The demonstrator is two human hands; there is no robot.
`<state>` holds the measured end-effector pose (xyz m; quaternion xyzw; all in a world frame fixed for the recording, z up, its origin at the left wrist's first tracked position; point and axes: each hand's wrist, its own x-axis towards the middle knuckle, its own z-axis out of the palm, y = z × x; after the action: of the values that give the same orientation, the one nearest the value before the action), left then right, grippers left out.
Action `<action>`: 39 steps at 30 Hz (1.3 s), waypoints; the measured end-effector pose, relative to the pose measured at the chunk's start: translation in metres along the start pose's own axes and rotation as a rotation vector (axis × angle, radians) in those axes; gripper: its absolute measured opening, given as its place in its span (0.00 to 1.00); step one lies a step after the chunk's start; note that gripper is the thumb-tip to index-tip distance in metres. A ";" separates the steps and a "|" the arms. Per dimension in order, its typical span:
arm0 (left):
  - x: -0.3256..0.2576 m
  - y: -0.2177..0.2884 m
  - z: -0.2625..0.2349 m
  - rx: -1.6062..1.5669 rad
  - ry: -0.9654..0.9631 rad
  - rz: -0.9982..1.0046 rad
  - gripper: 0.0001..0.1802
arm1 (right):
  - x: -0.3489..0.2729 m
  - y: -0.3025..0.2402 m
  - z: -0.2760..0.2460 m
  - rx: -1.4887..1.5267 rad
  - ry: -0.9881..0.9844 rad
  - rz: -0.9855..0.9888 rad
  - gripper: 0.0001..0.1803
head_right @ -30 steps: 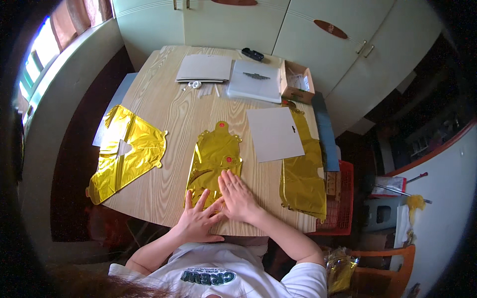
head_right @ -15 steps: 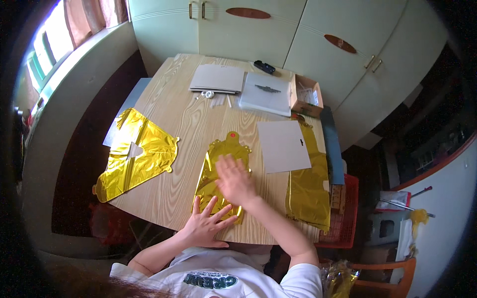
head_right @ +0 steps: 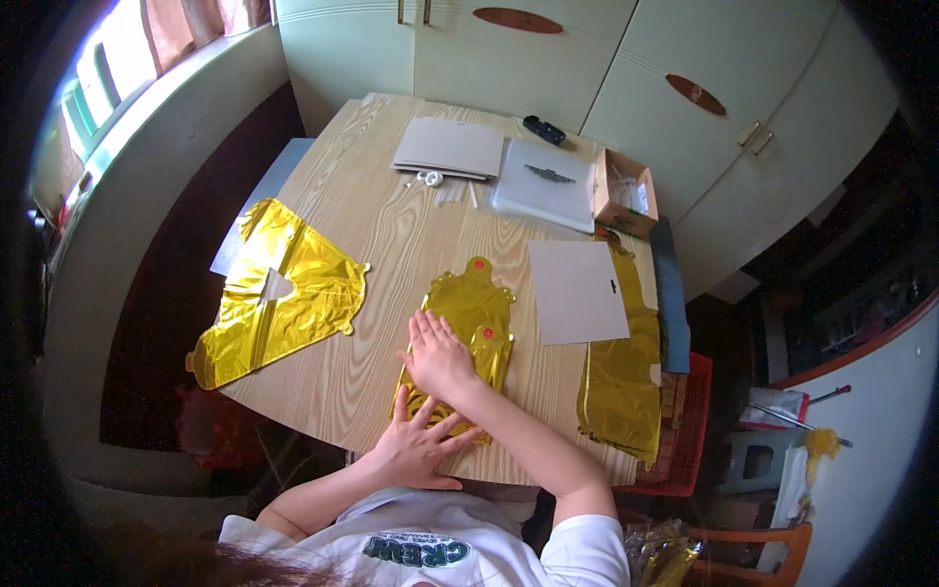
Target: Folding gold foil pouches around decorative cards and preparing them for final packaging.
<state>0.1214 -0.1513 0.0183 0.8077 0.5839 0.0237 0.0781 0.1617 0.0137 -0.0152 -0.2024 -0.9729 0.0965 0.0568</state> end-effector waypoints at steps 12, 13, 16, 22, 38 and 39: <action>-0.001 0.002 -0.003 0.028 0.012 -0.005 0.48 | 0.023 0.108 -0.056 0.172 0.416 0.206 0.23; -0.001 0.001 -0.002 0.022 0.013 -0.006 0.48 | 0.013 0.136 -0.060 0.140 0.390 0.368 0.28; -0.001 0.002 0.000 0.015 0.024 -0.002 0.48 | -0.032 0.210 -0.088 -0.061 0.204 0.728 0.46; -0.002 0.007 0.006 0.018 0.056 -0.036 0.48 | -0.066 0.254 -0.099 0.008 -0.023 1.048 0.63; -0.013 0.000 -0.005 -0.400 0.414 -0.250 0.46 | -0.102 0.128 -0.192 0.727 0.635 0.346 0.11; -0.018 -0.007 -0.006 -0.573 0.527 -0.276 0.46 | -0.116 0.104 -0.186 0.805 0.735 0.150 0.10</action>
<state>0.1083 -0.1651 0.0240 0.6336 0.6565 0.3807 0.1501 0.3348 0.0910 0.1362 -0.2541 -0.7582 0.3876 0.4587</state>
